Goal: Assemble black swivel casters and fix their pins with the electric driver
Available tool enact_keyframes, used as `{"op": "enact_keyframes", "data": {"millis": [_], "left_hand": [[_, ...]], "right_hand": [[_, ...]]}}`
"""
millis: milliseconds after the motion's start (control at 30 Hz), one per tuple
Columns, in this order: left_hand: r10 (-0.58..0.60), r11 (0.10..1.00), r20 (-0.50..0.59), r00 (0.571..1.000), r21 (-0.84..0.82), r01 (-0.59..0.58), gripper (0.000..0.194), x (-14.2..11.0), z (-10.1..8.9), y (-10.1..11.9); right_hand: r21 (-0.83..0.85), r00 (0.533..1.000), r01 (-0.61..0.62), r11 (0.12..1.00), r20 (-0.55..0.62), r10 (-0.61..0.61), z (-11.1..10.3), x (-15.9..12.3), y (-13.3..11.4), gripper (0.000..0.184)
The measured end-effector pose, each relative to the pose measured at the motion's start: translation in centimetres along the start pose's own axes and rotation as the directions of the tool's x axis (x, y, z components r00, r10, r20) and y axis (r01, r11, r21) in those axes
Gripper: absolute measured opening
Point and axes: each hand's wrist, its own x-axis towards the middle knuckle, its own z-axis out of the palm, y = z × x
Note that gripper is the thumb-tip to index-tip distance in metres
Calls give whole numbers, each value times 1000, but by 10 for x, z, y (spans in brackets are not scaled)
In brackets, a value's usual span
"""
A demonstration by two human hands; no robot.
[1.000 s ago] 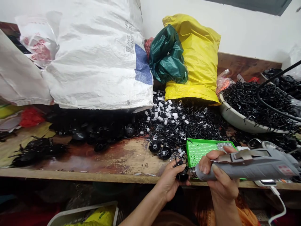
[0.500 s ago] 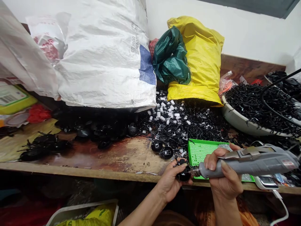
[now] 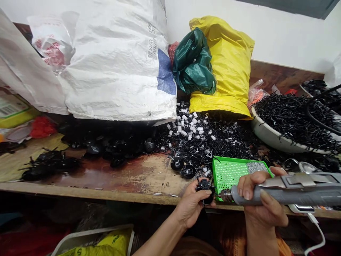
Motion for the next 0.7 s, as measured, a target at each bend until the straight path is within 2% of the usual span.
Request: {"op": "enact_keyframes", "data": {"millis": [400,600,700], "left_hand": [[48,994,18,999,102,-50,21,-2,2,-5],[50,991,34,998,126,-54,18,-3,5,-10],[25,994,60,998,105,-31,18,-1,5,-10]], "right_hand": [[-75,979,-106,992,167,117,9,-10,9,39],[-207,945,-54,977,305,116,17,-14,4,41],[-189,932,-78,979,335,139,17,-9,3,41]]}}
